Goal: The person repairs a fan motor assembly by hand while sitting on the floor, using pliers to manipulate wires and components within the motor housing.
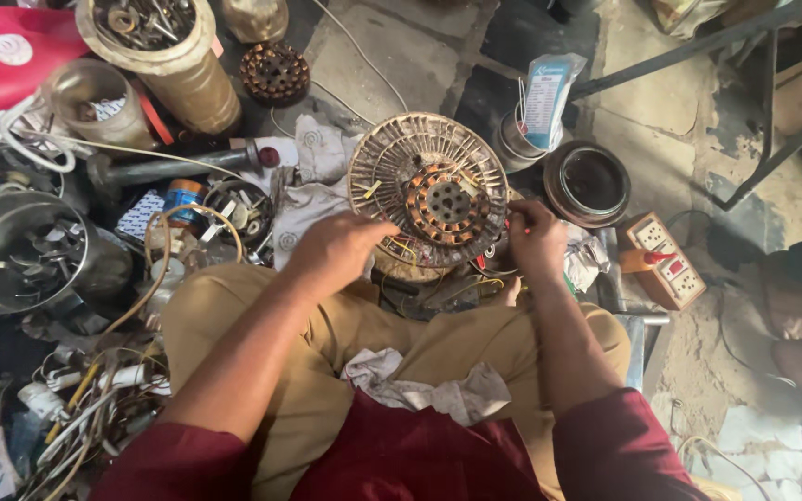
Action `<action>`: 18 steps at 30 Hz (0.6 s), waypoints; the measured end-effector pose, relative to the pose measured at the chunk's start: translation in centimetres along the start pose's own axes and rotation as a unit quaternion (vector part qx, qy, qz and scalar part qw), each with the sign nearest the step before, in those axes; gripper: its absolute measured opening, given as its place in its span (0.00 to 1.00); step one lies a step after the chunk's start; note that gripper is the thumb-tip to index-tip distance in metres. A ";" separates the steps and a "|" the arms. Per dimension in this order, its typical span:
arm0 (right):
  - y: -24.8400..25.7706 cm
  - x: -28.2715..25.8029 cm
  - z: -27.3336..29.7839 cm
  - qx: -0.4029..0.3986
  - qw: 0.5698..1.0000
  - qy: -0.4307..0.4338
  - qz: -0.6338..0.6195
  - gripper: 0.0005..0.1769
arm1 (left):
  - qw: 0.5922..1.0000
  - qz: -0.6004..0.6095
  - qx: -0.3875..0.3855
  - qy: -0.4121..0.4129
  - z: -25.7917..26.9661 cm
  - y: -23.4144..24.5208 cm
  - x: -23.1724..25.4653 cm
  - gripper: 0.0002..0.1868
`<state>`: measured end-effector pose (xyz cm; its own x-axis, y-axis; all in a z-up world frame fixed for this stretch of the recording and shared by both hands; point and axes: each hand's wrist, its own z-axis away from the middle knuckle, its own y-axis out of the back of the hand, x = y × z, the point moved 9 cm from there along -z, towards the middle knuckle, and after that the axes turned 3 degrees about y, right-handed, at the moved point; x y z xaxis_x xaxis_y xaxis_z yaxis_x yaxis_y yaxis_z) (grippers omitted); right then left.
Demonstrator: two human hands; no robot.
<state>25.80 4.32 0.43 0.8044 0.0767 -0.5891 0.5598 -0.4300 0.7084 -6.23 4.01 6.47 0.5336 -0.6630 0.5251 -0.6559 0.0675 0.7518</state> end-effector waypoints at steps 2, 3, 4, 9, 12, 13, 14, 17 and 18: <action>0.3 -1.2 0.3 -0.003 1.000 0.022 -0.017 0.10 | 0.992 -0.037 -0.091 0.074 0.1 -2.6 -0.7 0.15; 0.5 -1.7 0.4 -0.005 0.999 0.031 -0.025 0.10 | 0.983 -0.055 -0.138 0.111 0.3 -3.8 -1.2 0.14; 0.9 -2.0 0.5 0.001 0.999 0.027 -0.022 0.10 | 0.985 -0.045 -0.122 0.115 0.0 -4.1 -1.3 0.16; 1.3 -3.8 -0.5 0.028 0.996 0.041 -0.073 0.11 | 0.986 -0.017 -0.051 0.157 -0.4 -5.5 -3.2 0.24; 0.0 -4.8 -2.0 0.001 0.997 0.063 -0.035 0.13 | 0.993 -0.026 0.009 0.112 0.0 -4.2 -2.6 0.24; -0.2 -4.7 -2.1 0.003 0.999 0.048 -0.025 0.11 | 0.995 -0.024 0.016 0.100 -0.2 -4.0 -2.2 0.23; -0.4 -4.5 -2.3 0.004 0.999 0.032 -0.015 0.09 | 0.996 -0.022 0.023 0.089 -0.5 -3.8 -1.6 0.23; -0.7 -4.4 -2.6 0.025 0.999 0.033 -0.005 0.05 | 0.997 -0.028 0.020 0.070 -1.9 -3.8 0.1 0.22; -0.6 -4.5 -2.7 0.034 0.998 0.043 -0.005 0.05 | 0.997 -0.032 0.016 0.067 -2.4 -4.2 0.9 0.21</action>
<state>22.34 6.63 3.71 0.8150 0.1565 -0.5580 0.5547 -0.4892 0.6730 -1.70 4.94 4.81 0.6399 -0.5589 0.5275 -0.6339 0.0043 0.7734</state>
